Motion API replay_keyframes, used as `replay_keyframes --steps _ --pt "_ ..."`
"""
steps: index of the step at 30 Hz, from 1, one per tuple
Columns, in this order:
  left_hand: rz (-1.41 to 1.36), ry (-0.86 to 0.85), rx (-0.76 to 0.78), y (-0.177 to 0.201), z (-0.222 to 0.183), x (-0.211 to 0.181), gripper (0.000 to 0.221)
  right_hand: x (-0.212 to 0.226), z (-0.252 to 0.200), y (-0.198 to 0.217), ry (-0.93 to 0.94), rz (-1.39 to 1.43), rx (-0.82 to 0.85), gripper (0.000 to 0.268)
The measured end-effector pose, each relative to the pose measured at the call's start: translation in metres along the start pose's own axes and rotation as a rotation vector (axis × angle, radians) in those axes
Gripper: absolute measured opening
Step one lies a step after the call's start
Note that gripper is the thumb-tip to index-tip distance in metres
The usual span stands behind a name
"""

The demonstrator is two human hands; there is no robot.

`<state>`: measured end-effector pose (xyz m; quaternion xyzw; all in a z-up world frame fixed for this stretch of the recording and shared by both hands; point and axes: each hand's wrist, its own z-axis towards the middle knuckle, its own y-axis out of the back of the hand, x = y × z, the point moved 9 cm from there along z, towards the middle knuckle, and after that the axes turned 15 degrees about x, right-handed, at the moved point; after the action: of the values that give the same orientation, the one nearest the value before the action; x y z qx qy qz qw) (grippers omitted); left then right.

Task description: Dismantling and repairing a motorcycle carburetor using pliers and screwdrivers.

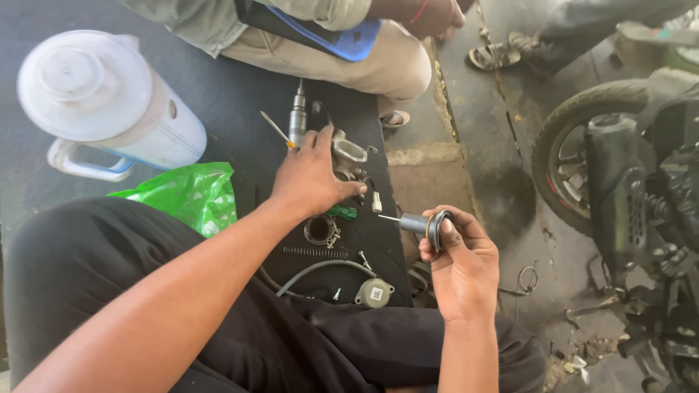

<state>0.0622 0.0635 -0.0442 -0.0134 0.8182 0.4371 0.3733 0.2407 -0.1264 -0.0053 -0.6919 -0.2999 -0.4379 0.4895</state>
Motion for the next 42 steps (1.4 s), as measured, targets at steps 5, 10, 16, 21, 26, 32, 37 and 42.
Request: replay_keyframes --steps 5,10,16,21,26,32,37,42 --pt "-0.138 -0.045 0.046 0.000 -0.008 -0.003 0.119 0.021 0.010 -0.007 0.051 -0.067 -0.038 0.023" --pt "-0.137 -0.255 0.042 0.003 -0.014 -0.024 0.115 0.055 0.038 -0.035 0.074 -0.155 0.103 0.025" --pt "-0.168 -0.429 0.078 -0.001 -0.020 -0.033 0.106 0.049 0.064 -0.053 0.043 -0.389 0.330 0.016" --pt "-0.169 -0.549 0.130 -0.011 -0.022 -0.042 0.094 0.036 0.066 -0.070 0.034 -0.770 0.404 0.017" --pt "-0.128 -0.612 0.100 -0.010 -0.020 -0.041 0.087 0.023 0.064 -0.093 0.090 -0.960 0.528 0.021" --pt "-0.101 -0.562 0.145 -0.013 -0.017 -0.035 0.094 0.014 0.067 -0.101 0.194 -1.139 0.558 0.021" --pt "-0.115 -0.558 0.160 -0.017 -0.013 -0.032 0.086 0.014 0.062 -0.117 0.330 -1.210 0.551 0.019" --pt "-0.108 -0.498 0.183 -0.013 -0.013 -0.030 0.088 0.007 0.068 -0.107 0.236 -1.028 0.484 0.016"
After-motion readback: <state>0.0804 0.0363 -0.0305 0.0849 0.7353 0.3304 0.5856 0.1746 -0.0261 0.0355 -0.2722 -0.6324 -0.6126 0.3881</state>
